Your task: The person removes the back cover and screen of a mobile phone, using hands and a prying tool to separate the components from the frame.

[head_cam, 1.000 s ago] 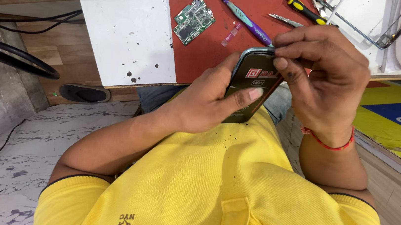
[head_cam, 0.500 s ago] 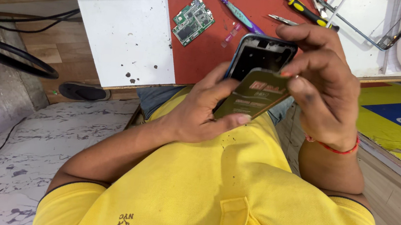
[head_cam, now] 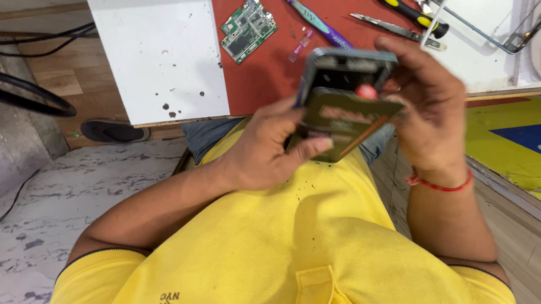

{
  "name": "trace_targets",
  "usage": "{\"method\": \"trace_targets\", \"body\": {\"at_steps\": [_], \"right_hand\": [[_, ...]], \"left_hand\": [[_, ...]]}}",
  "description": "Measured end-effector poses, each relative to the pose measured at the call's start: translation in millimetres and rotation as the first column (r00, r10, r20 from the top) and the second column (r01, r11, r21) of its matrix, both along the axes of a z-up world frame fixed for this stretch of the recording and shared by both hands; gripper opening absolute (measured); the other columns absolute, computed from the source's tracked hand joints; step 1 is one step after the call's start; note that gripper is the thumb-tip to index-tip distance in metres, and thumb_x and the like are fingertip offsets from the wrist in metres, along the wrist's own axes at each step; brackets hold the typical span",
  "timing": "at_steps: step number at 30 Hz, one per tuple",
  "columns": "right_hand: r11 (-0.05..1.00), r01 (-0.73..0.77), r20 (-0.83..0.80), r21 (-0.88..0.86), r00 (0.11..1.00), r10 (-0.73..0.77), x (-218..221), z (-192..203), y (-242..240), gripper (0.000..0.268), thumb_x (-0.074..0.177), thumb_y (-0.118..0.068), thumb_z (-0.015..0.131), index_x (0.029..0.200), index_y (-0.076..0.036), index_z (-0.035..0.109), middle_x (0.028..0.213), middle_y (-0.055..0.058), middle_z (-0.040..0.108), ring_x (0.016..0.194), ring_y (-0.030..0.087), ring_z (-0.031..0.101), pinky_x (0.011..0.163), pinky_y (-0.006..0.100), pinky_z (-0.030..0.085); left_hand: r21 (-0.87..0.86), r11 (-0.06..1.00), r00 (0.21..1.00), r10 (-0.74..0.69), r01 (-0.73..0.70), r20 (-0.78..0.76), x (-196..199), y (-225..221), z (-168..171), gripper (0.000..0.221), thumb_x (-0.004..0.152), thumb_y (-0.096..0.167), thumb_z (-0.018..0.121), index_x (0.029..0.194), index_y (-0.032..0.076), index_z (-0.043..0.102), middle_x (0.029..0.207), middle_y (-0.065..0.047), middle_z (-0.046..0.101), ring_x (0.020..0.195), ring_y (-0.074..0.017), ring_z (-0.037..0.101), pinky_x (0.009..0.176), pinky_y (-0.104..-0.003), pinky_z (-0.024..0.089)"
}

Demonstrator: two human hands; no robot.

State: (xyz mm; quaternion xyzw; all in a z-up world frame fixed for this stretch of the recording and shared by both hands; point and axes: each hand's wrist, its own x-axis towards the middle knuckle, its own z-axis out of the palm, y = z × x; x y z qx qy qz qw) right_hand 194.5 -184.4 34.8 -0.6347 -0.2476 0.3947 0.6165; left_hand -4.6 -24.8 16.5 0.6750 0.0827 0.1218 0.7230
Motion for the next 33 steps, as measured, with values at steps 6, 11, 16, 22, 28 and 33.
{"method": "trace_targets", "body": {"at_steps": [6,11,16,22,28,33], "right_hand": [[0.983,-0.076,0.226,-0.168,0.967,0.114,-36,-16,-1,0.012,0.103,-0.002,0.07,0.111,0.006,0.072,0.098,0.009,0.068,0.08,0.009,0.065,0.072,0.023,0.052],[0.971,-0.146,0.322,-0.19,0.925,0.202,-29,-5,6,0.021,0.102,0.002,0.07,0.123,0.004,0.07,0.099,0.011,0.07,0.083,0.012,0.065,0.069,0.024,0.052],[0.93,-0.206,0.303,-0.305,0.905,0.3,-29,10,15,0.019,0.101,0.002,0.068,0.12,0.001,0.073,0.094,0.012,0.076,0.08,0.011,0.071,0.069,0.025,0.057],[0.931,-0.149,0.373,-0.334,0.886,0.276,-34,5,17,0.018,0.099,0.001,0.07,0.116,0.002,0.075,0.093,0.013,0.077,0.077,0.012,0.074,0.065,0.026,0.057],[0.974,-0.207,0.062,0.094,0.977,0.202,-27,5,13,0.037,0.104,-0.007,0.059,0.139,0.002,0.052,0.137,0.011,0.06,0.128,0.019,0.061,0.11,0.035,0.052],[0.956,0.026,-0.383,0.292,0.919,0.092,-50,-42,-3,0.031,0.113,-0.011,0.062,0.137,0.009,0.058,0.133,0.019,0.064,0.119,0.025,0.062,0.107,0.039,0.049]], "left_hand": [[-0.359,0.924,0.991,0.128,-0.133,-0.038,-8,-7,-22,0.02,0.114,0.016,0.063,0.128,0.002,0.063,0.123,-0.001,0.061,0.111,-0.0076,0.06,0.099,-0.023,0.052],[-0.495,0.846,0.977,0.213,-0.197,-0.026,-14,-15,-39,0.018,0.114,0.012,0.062,0.128,0.002,0.063,0.12,-0.002,0.068,0.107,-0.0069,0.063,0.097,-0.023,0.052],[-0.629,0.728,0.922,0.385,-0.273,0.045,-14,-14,-53,0.013,0.114,0.006,0.064,0.126,0.001,0.064,0.117,-0.002,0.068,0.1,-0.0055,0.06,0.09,-0.02,0.047],[-0.657,0.704,0.923,0.384,-0.27,0.033,-11,-12,-55,0.019,0.113,0.007,0.064,0.131,0.003,0.063,0.115,-0.002,0.069,0.096,-0.0043,0.059,0.085,-0.019,0.047],[-0.344,0.932,0.992,0.094,-0.116,-0.078,-3,7,-23,0.022,0.113,0.015,0.061,0.132,0.004,0.061,0.124,-0.005,0.066,0.114,-0.0109,0.062,0.102,-0.029,0.053],[0.05,0.992,0.977,-0.106,0.117,-0.186,5,5,10,0.032,0.102,0.018,0.071,0.13,0.005,0.062,0.126,-0.014,0.062,0.115,-0.0201,0.066,0.098,-0.035,0.055]]}}
